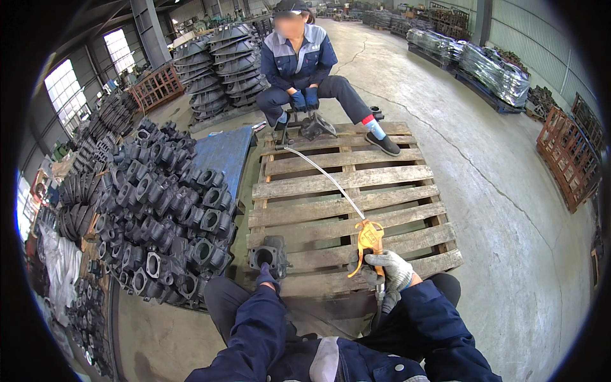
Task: The person sits on a pallet and uses a handheld air blow gun to clean metal parts, then places them into a red metal crate. The person handles the parts one at a time, blowing off debris before stacking them.
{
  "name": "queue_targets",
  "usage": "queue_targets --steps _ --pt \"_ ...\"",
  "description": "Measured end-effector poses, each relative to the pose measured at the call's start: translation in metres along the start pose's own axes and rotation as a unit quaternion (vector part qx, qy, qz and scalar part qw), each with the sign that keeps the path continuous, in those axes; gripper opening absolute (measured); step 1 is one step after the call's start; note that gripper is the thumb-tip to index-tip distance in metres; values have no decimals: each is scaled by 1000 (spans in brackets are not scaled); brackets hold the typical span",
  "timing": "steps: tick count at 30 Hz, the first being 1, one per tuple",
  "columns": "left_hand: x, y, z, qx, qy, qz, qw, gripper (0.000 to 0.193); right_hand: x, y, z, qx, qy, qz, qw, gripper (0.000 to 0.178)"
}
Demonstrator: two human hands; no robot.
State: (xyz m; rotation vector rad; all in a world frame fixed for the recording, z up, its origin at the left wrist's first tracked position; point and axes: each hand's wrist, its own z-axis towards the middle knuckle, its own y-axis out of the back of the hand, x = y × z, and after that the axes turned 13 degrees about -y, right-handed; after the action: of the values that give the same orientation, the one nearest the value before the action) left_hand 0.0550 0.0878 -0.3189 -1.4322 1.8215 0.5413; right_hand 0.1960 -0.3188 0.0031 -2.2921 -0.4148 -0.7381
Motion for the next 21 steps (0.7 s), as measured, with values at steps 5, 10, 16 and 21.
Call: queue_targets --steps 5,10,16,21 --pt "0 1 -5 -27 3 -39 999 75 2 -4 4 -39 5 -65 997 22" --pt "-3 -1 -12 -39 12 -45 998 77 5 -10 6 -68 11 -71 995 22" --pt "3 3 2 -63 -40 63 995 87 8 -17 0 -99 5 -71 993 18" --pt "3 3 2 -42 -32 35 998 90 7 -11 4 -88 -3 -125 988 18"
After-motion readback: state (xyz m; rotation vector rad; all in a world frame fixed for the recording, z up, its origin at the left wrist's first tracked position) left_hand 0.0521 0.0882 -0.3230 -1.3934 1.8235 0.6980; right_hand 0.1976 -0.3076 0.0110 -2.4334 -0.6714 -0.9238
